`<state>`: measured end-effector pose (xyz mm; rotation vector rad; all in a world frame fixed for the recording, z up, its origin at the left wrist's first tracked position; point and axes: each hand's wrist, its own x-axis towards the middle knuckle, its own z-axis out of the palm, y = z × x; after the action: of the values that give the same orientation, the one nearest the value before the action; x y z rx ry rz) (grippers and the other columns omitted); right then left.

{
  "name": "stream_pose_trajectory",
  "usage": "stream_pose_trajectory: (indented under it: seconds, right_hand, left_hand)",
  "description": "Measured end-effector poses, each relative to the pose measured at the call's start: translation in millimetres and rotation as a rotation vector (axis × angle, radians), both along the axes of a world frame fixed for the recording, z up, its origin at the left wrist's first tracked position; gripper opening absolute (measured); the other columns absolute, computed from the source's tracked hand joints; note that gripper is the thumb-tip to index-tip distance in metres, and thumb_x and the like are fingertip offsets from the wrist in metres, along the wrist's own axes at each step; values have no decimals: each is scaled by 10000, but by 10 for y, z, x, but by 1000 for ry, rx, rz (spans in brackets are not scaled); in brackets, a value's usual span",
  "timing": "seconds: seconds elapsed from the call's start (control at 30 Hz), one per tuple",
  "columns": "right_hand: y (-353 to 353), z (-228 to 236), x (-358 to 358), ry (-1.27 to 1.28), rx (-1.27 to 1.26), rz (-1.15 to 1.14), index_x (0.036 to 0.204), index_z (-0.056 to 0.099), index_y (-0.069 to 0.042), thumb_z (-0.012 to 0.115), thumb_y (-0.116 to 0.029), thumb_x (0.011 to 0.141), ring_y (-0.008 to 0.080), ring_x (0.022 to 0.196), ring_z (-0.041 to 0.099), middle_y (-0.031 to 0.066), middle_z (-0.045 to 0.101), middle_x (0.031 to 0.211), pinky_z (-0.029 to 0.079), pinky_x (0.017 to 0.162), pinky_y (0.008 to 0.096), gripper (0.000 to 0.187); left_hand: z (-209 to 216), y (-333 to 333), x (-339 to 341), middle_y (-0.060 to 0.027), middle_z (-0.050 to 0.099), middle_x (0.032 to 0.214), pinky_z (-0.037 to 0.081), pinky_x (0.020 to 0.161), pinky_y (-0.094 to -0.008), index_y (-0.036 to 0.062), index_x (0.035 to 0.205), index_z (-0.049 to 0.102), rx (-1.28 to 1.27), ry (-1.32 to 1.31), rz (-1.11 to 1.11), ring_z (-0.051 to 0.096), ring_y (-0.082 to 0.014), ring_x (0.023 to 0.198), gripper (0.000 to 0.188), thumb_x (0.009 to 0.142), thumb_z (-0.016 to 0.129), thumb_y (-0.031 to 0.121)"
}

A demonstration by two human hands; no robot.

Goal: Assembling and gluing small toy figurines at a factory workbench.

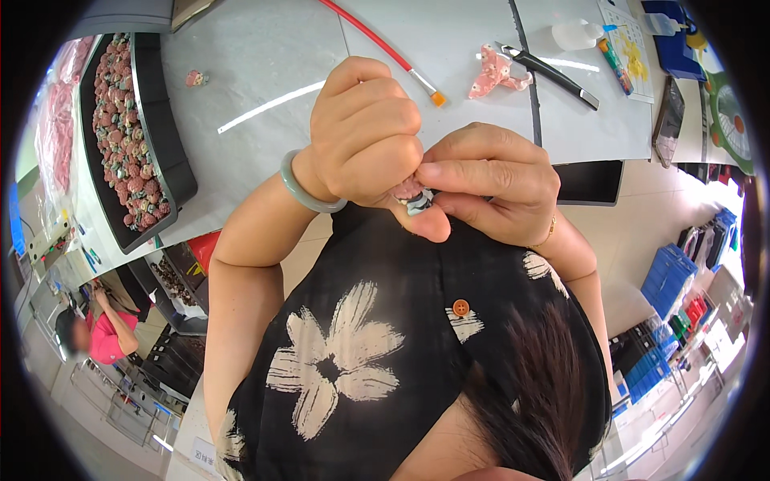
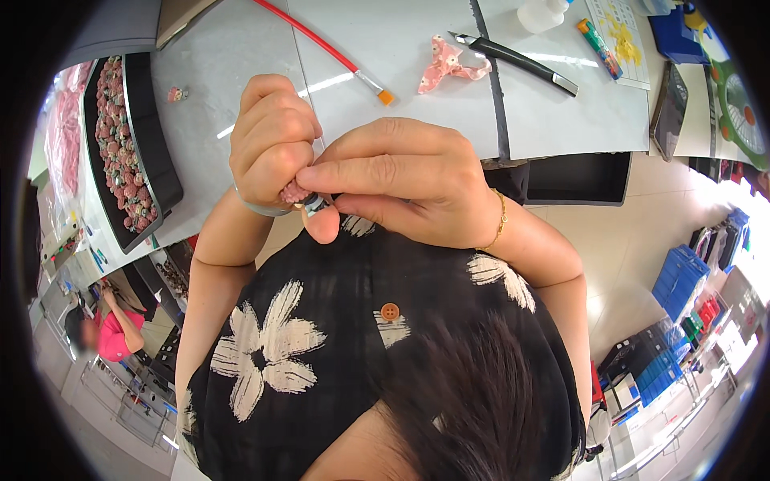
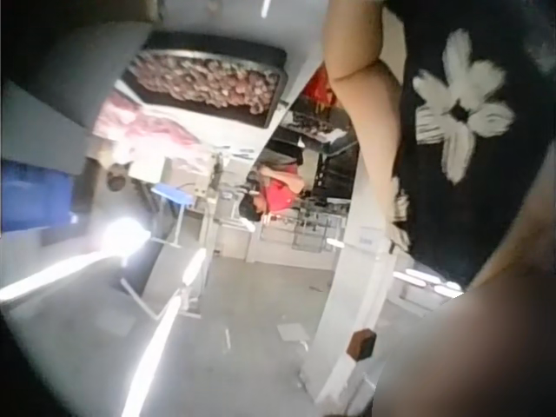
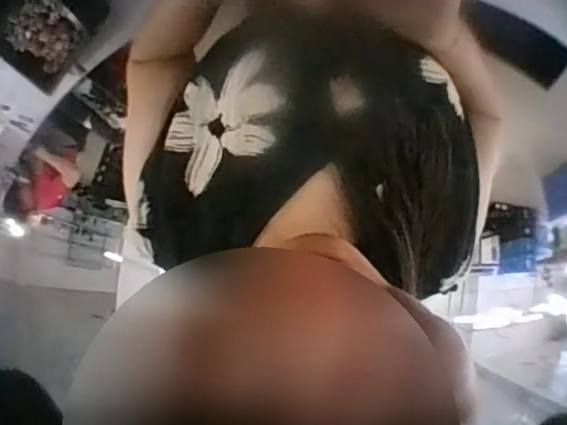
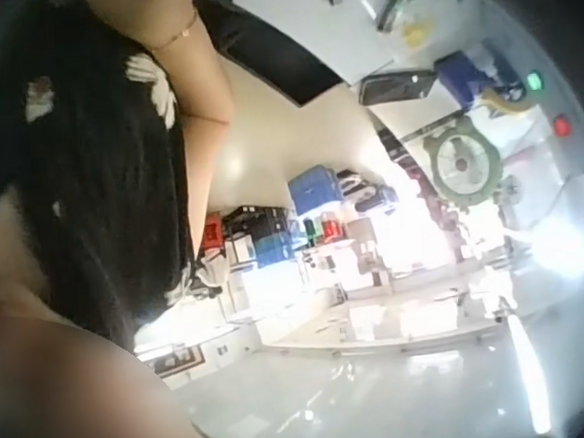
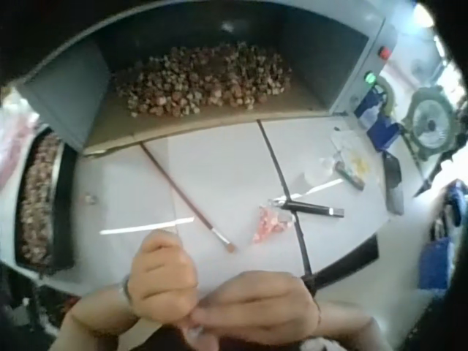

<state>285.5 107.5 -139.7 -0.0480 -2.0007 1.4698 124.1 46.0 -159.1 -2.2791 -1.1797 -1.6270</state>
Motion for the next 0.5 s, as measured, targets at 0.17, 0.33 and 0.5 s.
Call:
stream_pose_trajectory:
  seconds: [0.17,0.33,0.5]
  right_hand:
    - [-8,9,-20,11,-29,10,939,642,7,698,30,628,213,706,590,115,592,855,483,588,277,317]
    - [9,0,-29,13,-18,8,937,642,8,709,16,623,214,706,590,112,593,856,482,587,275,321]
    - [15,17,-17,-1,-18,14,940,642,7,712,14,622,211,711,590,110,593,859,479,591,270,326]
  left_hand:
    - [-6,-11,-9,-37,395,527,337,502,-304,64,593,348,5,8,-18,445,-173,464,307,738,569,219]
    - [-22,11,5,-32,388,523,329,488,-303,67,596,339,36,-4,8,443,-168,458,310,726,582,210]
    - [-23,23,-2,-31,389,524,328,488,-301,67,601,337,45,6,-2,438,-168,457,308,719,584,208]
